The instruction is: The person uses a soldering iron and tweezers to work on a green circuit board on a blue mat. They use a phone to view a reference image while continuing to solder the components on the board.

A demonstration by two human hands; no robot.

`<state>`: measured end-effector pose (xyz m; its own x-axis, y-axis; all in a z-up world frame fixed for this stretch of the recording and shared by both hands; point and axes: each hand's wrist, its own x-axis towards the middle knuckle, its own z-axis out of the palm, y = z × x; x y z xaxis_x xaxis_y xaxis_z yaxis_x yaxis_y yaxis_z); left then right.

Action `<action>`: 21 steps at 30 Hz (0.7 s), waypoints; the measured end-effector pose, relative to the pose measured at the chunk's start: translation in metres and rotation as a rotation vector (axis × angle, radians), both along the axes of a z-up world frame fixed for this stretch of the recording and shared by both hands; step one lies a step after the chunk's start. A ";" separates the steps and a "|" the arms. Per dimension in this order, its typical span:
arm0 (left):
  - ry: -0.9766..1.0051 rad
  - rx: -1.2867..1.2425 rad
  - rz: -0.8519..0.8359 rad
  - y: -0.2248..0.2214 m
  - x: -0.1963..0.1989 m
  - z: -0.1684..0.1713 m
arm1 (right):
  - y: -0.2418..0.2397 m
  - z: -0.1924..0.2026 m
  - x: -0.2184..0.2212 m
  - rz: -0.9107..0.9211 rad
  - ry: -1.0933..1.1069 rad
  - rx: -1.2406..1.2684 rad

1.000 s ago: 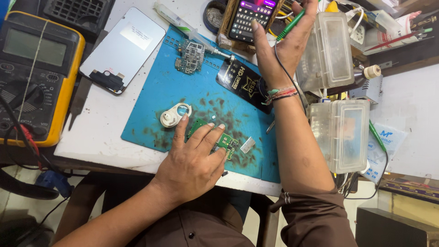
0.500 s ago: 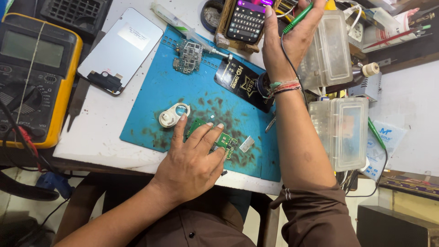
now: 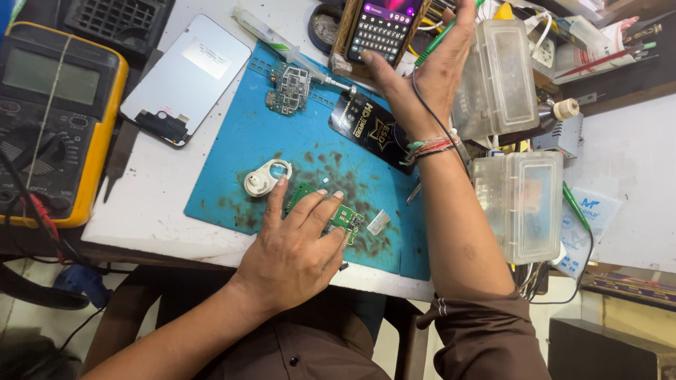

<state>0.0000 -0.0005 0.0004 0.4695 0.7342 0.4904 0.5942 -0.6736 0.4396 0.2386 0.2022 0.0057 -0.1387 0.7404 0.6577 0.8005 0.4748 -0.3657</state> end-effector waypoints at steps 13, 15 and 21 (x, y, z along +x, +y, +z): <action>-0.275 0.275 0.105 -0.039 -0.113 0.054 | -0.023 0.002 0.010 0.129 0.138 0.021; -0.221 0.322 0.404 -0.051 -0.156 0.073 | -0.026 0.002 0.016 0.148 0.164 0.035; -0.057 0.211 0.846 -0.062 -0.215 0.100 | -0.044 0.014 0.016 0.137 0.259 0.039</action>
